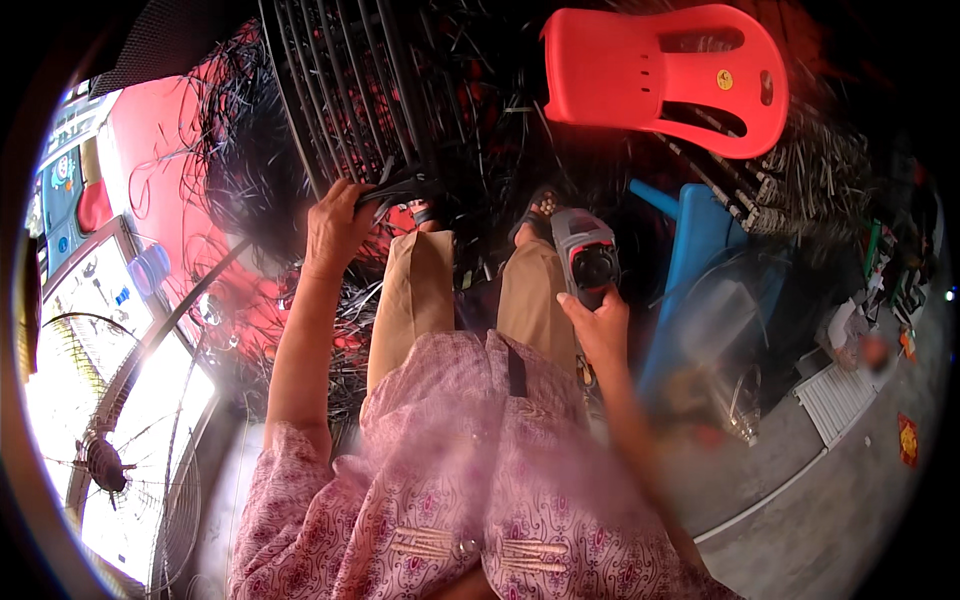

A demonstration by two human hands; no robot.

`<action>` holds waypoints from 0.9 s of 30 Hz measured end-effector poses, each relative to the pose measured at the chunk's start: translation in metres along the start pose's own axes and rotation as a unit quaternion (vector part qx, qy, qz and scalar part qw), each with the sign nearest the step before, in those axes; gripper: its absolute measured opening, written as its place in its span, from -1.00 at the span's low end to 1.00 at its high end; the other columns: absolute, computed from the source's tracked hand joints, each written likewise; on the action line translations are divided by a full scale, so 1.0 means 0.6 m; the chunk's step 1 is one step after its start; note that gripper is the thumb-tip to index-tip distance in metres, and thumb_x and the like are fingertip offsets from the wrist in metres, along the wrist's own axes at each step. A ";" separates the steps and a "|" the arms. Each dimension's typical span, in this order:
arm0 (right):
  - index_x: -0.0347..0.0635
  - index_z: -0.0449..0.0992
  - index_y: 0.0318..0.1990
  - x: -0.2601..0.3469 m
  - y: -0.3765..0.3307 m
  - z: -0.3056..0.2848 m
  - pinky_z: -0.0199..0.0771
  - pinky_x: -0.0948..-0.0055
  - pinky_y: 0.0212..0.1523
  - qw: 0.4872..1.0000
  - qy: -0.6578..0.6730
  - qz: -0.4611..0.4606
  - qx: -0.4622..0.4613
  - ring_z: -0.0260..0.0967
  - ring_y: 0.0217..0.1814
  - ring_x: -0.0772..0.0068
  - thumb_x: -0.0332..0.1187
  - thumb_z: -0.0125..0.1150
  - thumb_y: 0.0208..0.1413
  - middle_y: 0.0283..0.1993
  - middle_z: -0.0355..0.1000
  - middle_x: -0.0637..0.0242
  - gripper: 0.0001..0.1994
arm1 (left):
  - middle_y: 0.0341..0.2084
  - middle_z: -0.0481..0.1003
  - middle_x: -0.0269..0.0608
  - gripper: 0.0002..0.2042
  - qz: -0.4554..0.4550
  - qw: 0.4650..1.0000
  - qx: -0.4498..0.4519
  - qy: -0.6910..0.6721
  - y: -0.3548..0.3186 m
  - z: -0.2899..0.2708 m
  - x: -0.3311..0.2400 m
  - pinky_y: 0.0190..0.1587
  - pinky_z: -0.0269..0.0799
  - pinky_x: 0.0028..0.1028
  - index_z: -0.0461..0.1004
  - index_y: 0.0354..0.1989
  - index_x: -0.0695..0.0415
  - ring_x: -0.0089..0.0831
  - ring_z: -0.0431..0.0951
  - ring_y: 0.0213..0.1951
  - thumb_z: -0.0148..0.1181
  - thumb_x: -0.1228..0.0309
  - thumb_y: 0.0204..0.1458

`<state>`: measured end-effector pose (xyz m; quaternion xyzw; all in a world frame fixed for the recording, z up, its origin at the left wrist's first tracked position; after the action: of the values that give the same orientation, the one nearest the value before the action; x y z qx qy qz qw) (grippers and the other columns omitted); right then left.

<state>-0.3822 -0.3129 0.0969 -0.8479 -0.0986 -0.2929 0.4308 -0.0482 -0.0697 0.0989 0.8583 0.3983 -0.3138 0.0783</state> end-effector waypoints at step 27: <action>-0.27 0.55 -0.27 0.162 -0.017 0.132 0.48 0.50 -0.25 0.966 -0.030 -0.241 0.087 0.50 -0.33 0.55 -0.50 0.33 -0.10 -0.37 0.56 0.29 -0.81 | -0.71 0.47 -0.17 -0.64 -0.324 0.912 0.077 -0.239 0.011 0.076 0.026 -0.45 0.40 -0.43 0.53 -0.44 0.37 -0.49 0.50 -0.60 0.24 0.20 0.02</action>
<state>-0.2754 -0.2528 0.1240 -0.7664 -0.3381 -0.3533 0.4165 -0.0576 -0.0820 0.0527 0.5853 0.5984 -0.5472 -0.0007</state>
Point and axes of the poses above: each hand's wrist, its own y-axis towards the middle knuckle, its own z-axis out of the palm, x = y × z, the point moved 9 cm from there along y, towards the middle knuckle
